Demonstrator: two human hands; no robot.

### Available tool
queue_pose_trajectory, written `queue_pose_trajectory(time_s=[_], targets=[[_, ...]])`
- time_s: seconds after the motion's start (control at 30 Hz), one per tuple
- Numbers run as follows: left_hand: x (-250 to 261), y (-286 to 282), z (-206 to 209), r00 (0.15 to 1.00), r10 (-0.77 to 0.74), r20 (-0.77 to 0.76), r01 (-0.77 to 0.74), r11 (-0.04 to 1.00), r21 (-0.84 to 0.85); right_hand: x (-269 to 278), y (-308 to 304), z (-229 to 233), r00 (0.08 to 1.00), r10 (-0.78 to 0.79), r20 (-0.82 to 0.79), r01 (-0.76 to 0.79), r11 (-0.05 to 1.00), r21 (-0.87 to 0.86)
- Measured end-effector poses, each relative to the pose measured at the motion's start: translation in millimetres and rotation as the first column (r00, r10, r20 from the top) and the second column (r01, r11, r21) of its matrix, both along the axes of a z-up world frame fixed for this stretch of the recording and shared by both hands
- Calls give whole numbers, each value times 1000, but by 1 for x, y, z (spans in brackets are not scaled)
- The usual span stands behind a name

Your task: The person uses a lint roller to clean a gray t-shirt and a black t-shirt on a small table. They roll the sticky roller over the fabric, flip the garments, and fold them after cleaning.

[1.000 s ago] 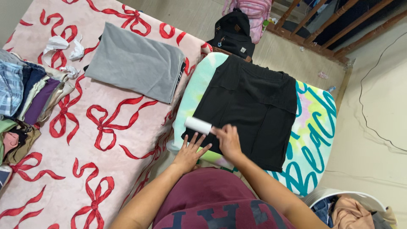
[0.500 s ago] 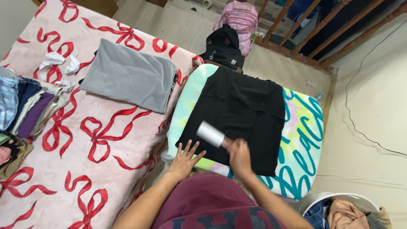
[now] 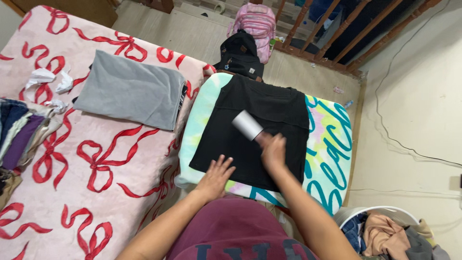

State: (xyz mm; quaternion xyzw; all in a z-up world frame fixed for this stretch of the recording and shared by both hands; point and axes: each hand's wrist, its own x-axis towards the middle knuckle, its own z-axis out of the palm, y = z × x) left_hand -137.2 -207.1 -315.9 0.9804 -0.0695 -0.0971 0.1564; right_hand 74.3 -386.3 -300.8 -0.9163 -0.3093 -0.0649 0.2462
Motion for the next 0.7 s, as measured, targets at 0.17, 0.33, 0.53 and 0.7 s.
queue_pose_trajectory(time_s=[0.17,0.33,0.53,0.7], targets=[[9,-21,-23,990,-97,-100,85,990,-111,-83,-10,-11,979,197,-50,-195,980,44],[8,-18,-18,970,-147,-192,161,985,59,-3,11,-13,995,-98,-5,98,995,-20],[14,-23,-4,974,-144,-176,162,983,92,61,-10,10,954,-295,49,290,953,86],[28,-34,-6,952,-274,-136,268,961,-63,-60,-63,14,997,74,-4,-74,996,53]])
